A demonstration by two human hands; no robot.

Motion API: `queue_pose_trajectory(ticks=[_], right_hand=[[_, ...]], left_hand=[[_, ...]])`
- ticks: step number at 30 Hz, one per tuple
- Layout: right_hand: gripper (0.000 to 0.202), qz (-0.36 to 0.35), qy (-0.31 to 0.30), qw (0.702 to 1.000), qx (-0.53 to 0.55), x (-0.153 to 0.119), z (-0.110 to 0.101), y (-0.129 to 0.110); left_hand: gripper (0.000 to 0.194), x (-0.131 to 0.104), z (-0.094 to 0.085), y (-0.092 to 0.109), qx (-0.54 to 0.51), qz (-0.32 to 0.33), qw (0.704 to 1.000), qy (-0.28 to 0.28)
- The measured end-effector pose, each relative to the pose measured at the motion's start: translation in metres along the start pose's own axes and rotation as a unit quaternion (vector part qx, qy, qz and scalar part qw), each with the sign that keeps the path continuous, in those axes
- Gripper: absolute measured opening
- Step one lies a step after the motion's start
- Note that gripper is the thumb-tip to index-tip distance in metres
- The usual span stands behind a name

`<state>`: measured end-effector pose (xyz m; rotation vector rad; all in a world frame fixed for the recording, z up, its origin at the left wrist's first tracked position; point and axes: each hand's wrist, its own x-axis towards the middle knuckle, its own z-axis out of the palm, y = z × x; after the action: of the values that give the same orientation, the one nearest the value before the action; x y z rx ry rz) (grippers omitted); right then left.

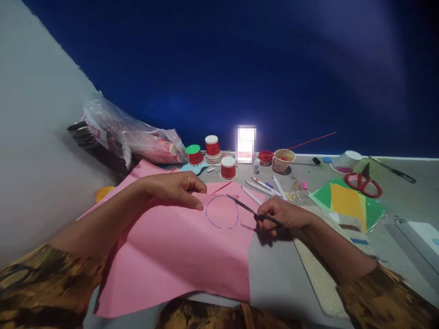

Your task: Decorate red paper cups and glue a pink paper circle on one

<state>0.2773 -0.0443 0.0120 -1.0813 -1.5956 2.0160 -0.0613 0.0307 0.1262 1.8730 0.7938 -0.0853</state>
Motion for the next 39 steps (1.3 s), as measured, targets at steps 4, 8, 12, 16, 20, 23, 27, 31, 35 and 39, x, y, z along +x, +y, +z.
queue_pose_trajectory(ticks=[4, 8, 12, 16, 20, 23, 27, 31, 35, 39], right_hand=[[0.047, 0.0, -0.009, 1.0, -0.016, 0.001, -0.002, 0.002], [0.044, 0.008, -0.026, 0.999, -0.046, 0.003, -0.004, 0.003], [0.039, 0.02, -0.024, 0.998, -0.06, 0.004, -0.004, 0.003], [0.043, 0.043, -0.02, 0.996, -0.07, 0.004, -0.005, 0.004], [0.049, 0.055, -0.01, 0.996, -0.067, 0.004, -0.005, 0.004], [0.05, 0.044, 0.002, 0.999, -0.03, 0.002, -0.001, 0.002], [0.047, 0.056, 0.033, 0.998, -0.015, 0.002, 0.003, -0.002], [0.049, 0.055, 0.04, 0.998, 0.007, 0.006, 0.007, 0.001], [0.056, 0.025, 0.021, 0.996, 0.084, 0.01, 0.01, 0.011], [0.056, 0.009, 0.019, 0.994, 0.105, 0.009, 0.009, 0.018]], left_hand=[[0.034, 0.002, -0.007, 0.0, 0.034, -0.01, 0.999, -0.012], [0.031, 0.005, -0.018, 0.01, 0.067, -0.046, 0.996, -0.048], [0.028, 0.016, -0.026, 0.022, 0.116, -0.048, 0.987, -0.096], [0.017, 0.035, -0.026, 0.028, 0.186, -0.065, 0.975, -0.105], [0.009, 0.051, -0.024, 0.041, 0.28, -0.098, 0.952, -0.071], [0.012, 0.039, -0.015, 0.051, 0.344, -0.04, 0.934, 0.088], [0.014, -0.003, 0.044, 0.039, 0.156, 0.043, 0.928, 0.336], [0.037, -0.011, 0.159, -0.003, -0.462, 0.0, 0.877, 0.129], [0.05, 0.031, 0.241, -0.027, -0.757, 0.027, 0.636, 0.151], [0.05, 0.054, 0.24, -0.025, -0.802, 0.089, 0.563, 0.178]])
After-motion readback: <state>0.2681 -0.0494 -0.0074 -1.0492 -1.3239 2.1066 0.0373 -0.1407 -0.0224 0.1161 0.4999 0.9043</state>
